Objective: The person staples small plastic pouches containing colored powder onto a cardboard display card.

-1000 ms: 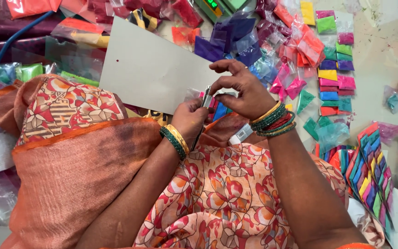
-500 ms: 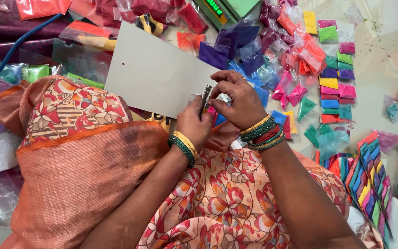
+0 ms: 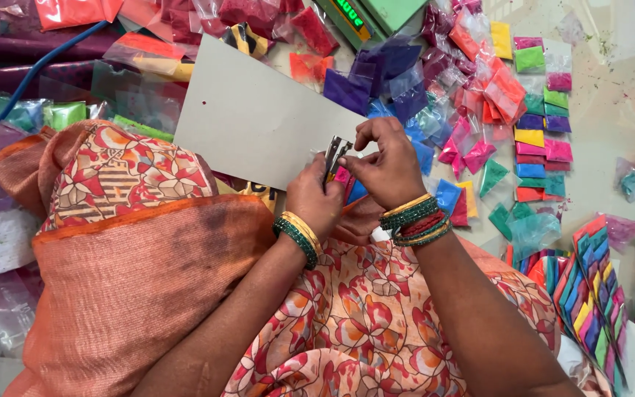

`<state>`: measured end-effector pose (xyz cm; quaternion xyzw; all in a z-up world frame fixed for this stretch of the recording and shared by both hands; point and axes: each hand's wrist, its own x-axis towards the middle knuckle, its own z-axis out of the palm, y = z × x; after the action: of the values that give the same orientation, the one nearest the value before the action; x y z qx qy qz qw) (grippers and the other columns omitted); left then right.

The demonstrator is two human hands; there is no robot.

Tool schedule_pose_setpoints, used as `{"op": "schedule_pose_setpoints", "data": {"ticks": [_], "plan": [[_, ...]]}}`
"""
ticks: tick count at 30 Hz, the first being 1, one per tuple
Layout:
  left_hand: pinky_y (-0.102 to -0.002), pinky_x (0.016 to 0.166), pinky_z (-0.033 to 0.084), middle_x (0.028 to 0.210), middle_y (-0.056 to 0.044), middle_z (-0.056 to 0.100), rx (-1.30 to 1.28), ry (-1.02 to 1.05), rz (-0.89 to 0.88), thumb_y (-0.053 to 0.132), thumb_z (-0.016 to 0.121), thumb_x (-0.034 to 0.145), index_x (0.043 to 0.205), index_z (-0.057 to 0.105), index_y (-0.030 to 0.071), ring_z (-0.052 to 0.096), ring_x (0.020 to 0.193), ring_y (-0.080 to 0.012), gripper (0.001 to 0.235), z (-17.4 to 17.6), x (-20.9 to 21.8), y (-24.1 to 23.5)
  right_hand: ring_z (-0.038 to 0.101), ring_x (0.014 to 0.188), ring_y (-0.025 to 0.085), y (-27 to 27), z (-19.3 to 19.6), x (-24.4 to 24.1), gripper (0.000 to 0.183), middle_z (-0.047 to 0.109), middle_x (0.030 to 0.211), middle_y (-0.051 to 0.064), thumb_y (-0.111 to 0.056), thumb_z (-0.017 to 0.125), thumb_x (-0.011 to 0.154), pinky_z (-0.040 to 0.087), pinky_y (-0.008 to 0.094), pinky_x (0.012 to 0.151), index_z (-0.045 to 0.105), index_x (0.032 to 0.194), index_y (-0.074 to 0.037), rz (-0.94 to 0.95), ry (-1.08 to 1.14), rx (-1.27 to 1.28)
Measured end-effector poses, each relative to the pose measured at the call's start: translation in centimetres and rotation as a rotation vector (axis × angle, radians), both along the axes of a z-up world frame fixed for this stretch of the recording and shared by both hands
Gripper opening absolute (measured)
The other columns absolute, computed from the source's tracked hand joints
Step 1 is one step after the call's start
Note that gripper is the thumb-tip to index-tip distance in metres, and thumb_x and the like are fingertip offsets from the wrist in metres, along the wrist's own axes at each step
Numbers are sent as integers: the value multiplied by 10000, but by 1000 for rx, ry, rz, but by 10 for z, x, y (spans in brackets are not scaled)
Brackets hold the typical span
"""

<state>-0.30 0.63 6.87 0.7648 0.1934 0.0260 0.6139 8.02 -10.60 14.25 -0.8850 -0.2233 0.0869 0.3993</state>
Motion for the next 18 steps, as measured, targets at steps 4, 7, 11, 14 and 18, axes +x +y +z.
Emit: {"op": "schedule_pose_setpoints", "data": {"ticks": [4,7,11,14,18], "plan": [[-423,658,544,803,-198,679,-133,66,2,104,567,857,1213,647,19,678,714,-304,375,3,1,6,677,966,179,-5,1,2,245,592,1097,86,14,790,779,646,285,755,653,978,-27,12,-30,-18],[-361,596,518,708,-129,653,-260,131,-7,93,549,861,1181,673,45,630,618,-191,347,-1,1,6,674,959,189,-7,-5,-1,237,605,1069,82,18,768,803,623,297,764,750,1018,-80,68,-21,-79],[-318,581,506,715,-55,649,-373,140,10,59,561,864,1191,687,59,581,616,-111,351,-13,0,1,658,949,210,-9,-10,-2,267,614,1038,79,11,755,792,580,321,773,786,1017,-128,96,-7,-147],[-294,601,512,752,-31,660,-423,105,12,29,555,862,1207,694,60,573,645,-89,373,-22,-1,-2,656,955,219,-9,-10,-3,273,624,1029,74,12,747,783,568,332,798,787,1009,-136,101,3,-171],[-268,633,514,798,-25,668,-436,60,-1,3,540,847,1235,685,55,573,677,-82,417,-24,-2,-1,671,966,223,-11,-11,-4,289,637,1021,66,18,725,781,563,336,845,783,1012,-145,99,86,-175]]}}
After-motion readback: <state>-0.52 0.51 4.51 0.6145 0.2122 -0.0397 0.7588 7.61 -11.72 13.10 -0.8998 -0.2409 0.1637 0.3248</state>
